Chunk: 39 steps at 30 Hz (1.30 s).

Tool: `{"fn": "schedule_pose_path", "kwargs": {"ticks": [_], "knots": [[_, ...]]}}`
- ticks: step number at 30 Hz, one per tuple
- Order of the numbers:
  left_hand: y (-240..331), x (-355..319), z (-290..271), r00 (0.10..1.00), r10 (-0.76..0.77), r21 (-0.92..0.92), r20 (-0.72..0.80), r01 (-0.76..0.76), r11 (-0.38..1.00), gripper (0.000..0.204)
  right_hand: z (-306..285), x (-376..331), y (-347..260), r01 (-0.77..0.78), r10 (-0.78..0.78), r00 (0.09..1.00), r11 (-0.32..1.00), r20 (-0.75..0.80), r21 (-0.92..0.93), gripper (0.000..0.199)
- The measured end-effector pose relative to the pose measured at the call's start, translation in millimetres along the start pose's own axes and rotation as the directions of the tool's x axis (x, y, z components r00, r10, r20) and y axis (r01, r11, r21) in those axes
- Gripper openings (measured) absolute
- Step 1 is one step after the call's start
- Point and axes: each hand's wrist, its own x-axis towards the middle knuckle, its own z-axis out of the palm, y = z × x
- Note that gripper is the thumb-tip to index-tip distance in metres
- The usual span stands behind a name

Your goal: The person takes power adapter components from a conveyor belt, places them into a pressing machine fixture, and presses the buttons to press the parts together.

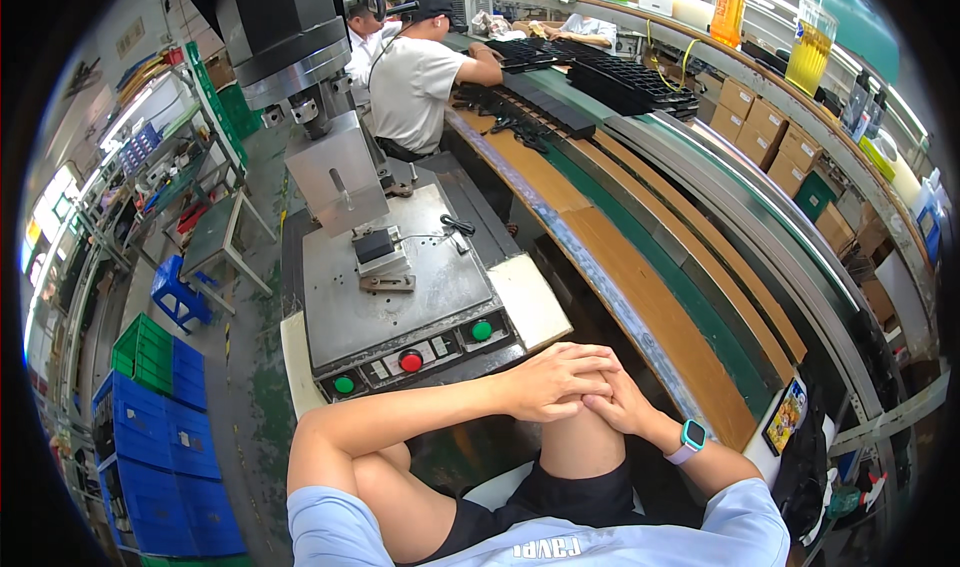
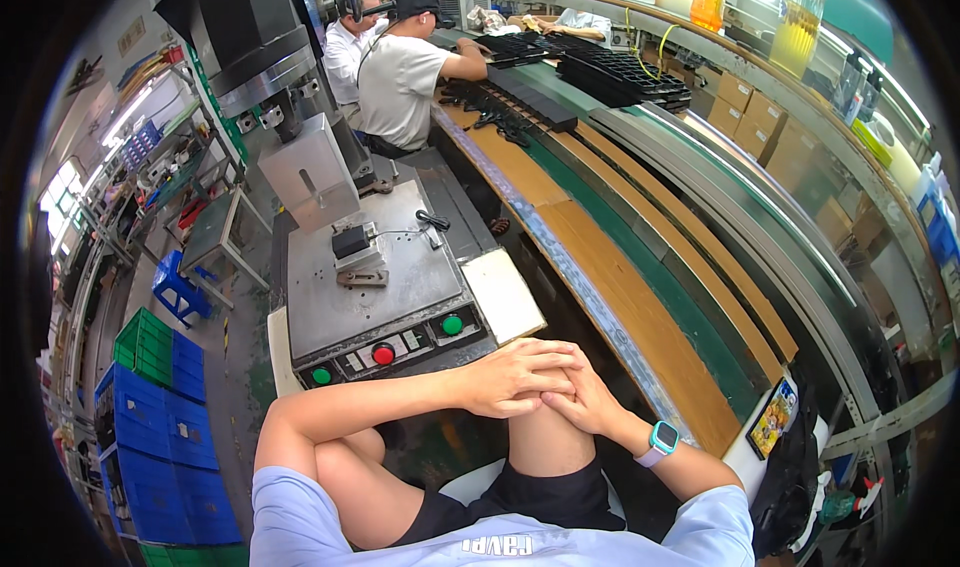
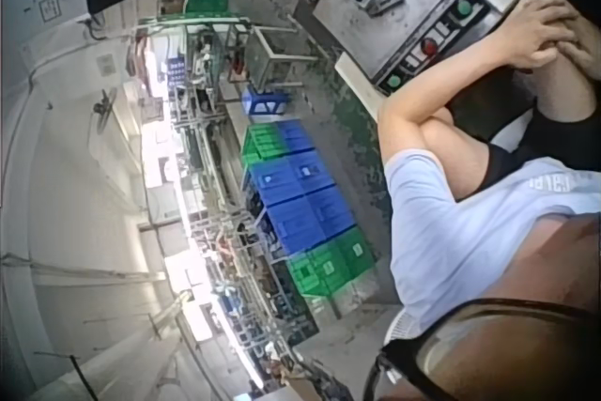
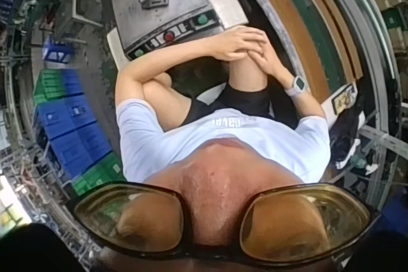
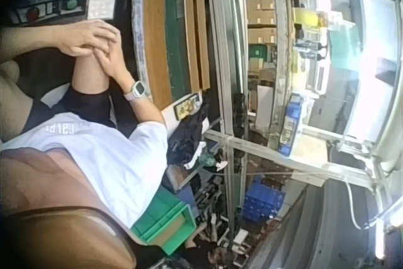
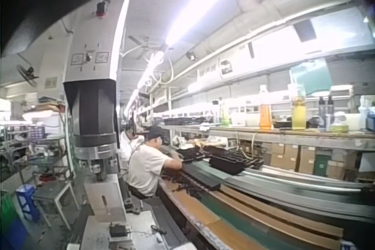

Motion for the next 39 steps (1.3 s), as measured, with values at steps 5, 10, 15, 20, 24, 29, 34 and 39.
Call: {"fn": "schedule_pose_path", "kwargs": {"ticks": [5,10,15,20,24,29,34,39], "knots": [[-1.9,-0.6,3.4,1.000,-0.013,0.010,-0.006,0.014,1.000,0.042,-0.2,-0.3,1.1,0.003,-0.003,1.000,1.000,-0.001,-0.011,0.060],[-2.4,-0.7,3.1,1.000,-0.012,0.011,-0.003,0.012,1.000,0.042,-0.5,0.6,0.0,0.014,-0.014,1.000,1.000,-0.003,-0.020,0.059],[-1.7,0.3,4.5,1.000,-0.016,0.013,-0.022,0.016,1.000,0.041,-0.6,0.1,1.9,0.014,-0.014,1.000,1.000,-0.004,-0.020,0.060],[-0.8,1.0,3.9,0.999,-0.023,0.013,-0.026,0.024,1.000,0.039,-0.4,0.4,1.6,0.012,-0.012,1.000,1.000,-0.005,-0.022,0.061],[-2.1,0.5,5.2,0.999,-0.026,0.013,-0.027,0.027,1.000,0.040,-0.3,0.6,1.5,0.004,-0.004,1.000,1.000,-0.005,-0.011,0.061],[-3.1,-0.1,5.8,0.999,-0.026,0.021,-0.022,0.026,0.999,0.040,0.6,0.6,2.8,0.003,-0.003,1.000,1.000,-0.006,-0.014,0.061],[-0.4,1.2,1.7,1.000,-0.016,0.023,-0.012,0.017,1.000,0.040,-1.1,-0.2,3.1,0.007,-0.007,1.000,1.000,0.012,-0.023,0.061],[-0.7,2.1,3.5,1.000,-0.009,0.018,-0.022,0.009,1.000,0.042,-1.2,-1.4,4.1,0.000,0.000,1.000,1.000,0.002,-0.009,0.059]]}}
